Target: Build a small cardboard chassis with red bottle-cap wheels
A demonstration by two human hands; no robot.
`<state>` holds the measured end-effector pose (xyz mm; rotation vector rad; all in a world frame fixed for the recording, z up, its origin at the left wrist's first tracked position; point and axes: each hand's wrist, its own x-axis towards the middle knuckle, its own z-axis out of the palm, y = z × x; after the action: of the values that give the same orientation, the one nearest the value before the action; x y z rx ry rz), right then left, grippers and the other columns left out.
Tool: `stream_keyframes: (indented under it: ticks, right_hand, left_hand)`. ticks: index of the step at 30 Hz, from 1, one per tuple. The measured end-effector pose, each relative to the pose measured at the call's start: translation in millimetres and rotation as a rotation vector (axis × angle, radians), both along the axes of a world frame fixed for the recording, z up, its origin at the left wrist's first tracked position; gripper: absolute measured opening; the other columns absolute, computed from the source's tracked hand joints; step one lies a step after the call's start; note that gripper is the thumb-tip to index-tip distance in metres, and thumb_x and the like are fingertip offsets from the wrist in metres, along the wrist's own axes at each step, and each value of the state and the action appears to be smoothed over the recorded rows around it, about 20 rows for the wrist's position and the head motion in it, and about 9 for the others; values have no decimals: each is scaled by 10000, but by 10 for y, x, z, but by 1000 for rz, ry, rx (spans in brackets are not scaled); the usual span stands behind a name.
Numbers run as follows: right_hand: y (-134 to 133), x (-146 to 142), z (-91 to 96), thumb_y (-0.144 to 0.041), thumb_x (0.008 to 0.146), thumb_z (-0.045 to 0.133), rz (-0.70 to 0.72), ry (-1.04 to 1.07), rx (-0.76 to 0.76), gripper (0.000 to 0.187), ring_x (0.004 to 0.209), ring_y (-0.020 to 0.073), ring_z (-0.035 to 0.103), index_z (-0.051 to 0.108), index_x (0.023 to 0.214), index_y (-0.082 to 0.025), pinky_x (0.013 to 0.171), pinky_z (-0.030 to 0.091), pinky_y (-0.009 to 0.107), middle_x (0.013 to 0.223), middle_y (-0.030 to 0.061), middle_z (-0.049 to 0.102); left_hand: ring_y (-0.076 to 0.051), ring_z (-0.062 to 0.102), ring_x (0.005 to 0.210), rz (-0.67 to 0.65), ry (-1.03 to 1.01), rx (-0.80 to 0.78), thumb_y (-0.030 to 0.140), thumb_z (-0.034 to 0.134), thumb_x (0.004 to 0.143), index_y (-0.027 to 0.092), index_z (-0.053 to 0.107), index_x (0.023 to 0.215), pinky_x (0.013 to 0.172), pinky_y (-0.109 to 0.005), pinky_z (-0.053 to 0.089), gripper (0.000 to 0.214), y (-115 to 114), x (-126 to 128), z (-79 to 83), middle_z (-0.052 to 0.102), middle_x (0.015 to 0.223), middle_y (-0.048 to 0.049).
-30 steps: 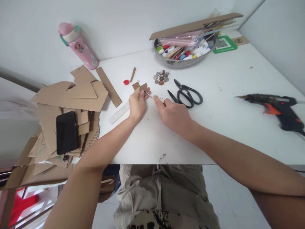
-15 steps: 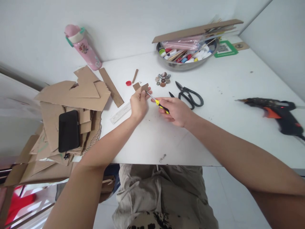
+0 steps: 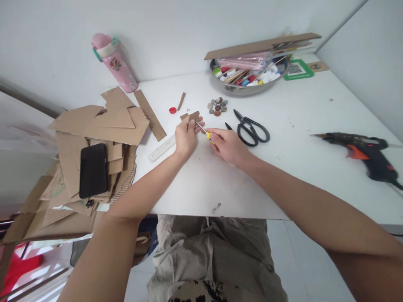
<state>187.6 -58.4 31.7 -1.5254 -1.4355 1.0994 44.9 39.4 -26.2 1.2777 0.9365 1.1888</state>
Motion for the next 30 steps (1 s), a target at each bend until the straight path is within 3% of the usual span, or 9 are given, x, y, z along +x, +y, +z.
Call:
stream_keyframes:
  ticks: [2, 4, 7, 10, 13, 17, 21, 24, 30]
  right_hand:
    - [7, -22, 33, -283, 1115, 425, -13, 236, -193, 394, 458, 129, 337, 756, 1299, -173, 501, 331, 272, 650, -68, 450]
    - [17, -27, 29, -298, 1128, 420, -2, 290, -226, 360, 450, 121, 301, 739, 1255, -191, 495, 306, 269, 658, -78, 433]
    - [68, 2, -31, -299, 1101, 473, -6, 32, 17, 275, 555, 177, 494, 732, 1101, -206, 593, 430, 310, 680, -30, 540]
    - [137, 33, -81, -289, 1072, 500, -39, -272, 198, 203, 796, 253, 677, 678, 993, -230, 780, 521, 356, 800, 53, 697]
    - [158, 22, -95, -310, 1083, 471, -45, -403, 197, 190, 842, 272, 705, 597, 953, -256, 815, 516, 361, 854, 87, 739]
    - [112, -40, -138, -359, 1119, 393, -16, -421, 247, 229, 741, 262, 673, 536, 966, -266, 749, 486, 361, 797, 78, 711]
    - [55, -77, -187, -355, 1124, 357, 2, -443, 337, 274, 677, 258, 651, 593, 1150, -219, 692, 459, 359, 779, 71, 712]
    - [7, -76, -158, -349, 1118, 344, 31, -557, 311, 379, 695, 264, 668, 609, 1292, -141, 674, 440, 362, 843, 118, 745]
    - [-5, -68, 10, -288, 1123, 304, 115, -819, 135, 429, 830, 316, 743, 623, 1313, -72, 660, 390, 365, 1015, 236, 805]
  left_hand:
    - [-269, 851, 1165, -11, 9, -2, 221, 591, 1085, 204, 781, 1116, 1024, -422, 714, 193, -2, -1, 13, 868, 1184, -118]
    - [-268, 852, 1162, -16, 17, -1, 259, 596, 1089, 210, 777, 1142, 1005, -416, 715, 194, -18, 0, 26, 866, 1209, -122]
    - [-253, 856, 1109, -54, 49, 30, 264, 609, 1078, 211, 791, 1132, 1002, -402, 708, 198, -90, 31, 48, 872, 1204, -116]
    - [-232, 853, 1051, -123, 93, 93, 203, 611, 1045, 212, 816, 1100, 999, -370, 698, 213, -192, 84, 74, 886, 1088, -75]
    - [-218, 855, 993, -133, 119, 124, 178, 592, 1038, 213, 822, 1077, 956, -341, 697, 236, -259, 110, 100, 890, 1018, -59]
    - [-238, 859, 1072, -99, 165, 217, 208, 590, 1058, 216, 835, 1111, 1013, -374, 681, 251, -294, 84, 124, 900, 1099, -78]
    - [-234, 846, 1140, -80, 201, 339, 203, 563, 1082, 229, 848, 1095, 1076, -384, 652, 286, -324, 65, 127, 898, 1162, -74]
    - [-220, 839, 1161, -64, 207, 355, 175, 556, 1086, 242, 852, 1102, 1082, -368, 642, 304, -334, 70, 121, 896, 1184, -55]
    - [-198, 805, 850, -89, 283, 311, 151, 609, 1041, 226, 870, 1031, 830, -304, 642, 272, -268, 77, 96, 874, 931, -28]
